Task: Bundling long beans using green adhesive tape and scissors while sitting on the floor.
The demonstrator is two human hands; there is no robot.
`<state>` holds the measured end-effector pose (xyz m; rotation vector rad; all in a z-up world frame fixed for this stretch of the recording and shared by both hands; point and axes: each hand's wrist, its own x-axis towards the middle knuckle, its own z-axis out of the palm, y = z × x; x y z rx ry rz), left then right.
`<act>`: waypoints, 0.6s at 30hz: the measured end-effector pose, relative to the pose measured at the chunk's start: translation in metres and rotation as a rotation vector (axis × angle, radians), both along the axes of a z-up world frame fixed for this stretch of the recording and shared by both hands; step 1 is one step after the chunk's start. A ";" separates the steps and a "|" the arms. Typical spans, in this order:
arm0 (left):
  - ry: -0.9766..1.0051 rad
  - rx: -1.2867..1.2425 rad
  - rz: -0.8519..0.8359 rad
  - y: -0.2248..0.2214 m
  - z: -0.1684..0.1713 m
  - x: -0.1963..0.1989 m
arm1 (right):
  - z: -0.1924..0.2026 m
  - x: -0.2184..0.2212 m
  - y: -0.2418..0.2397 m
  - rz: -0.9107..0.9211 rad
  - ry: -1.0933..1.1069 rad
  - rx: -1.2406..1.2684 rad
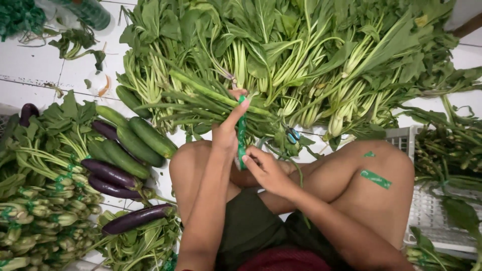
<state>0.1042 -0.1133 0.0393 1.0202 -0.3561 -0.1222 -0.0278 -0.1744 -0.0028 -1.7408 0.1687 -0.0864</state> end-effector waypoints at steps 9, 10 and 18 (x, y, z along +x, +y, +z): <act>0.499 0.604 -0.080 0.028 0.101 -0.029 | 0.014 0.014 0.038 0.064 0.018 0.264; 0.538 0.783 -0.127 0.031 0.115 -0.032 | 0.006 0.016 0.047 0.001 0.015 0.332; 0.482 0.781 -0.027 0.039 0.096 -0.034 | 0.071 0.004 0.057 0.016 -0.025 0.028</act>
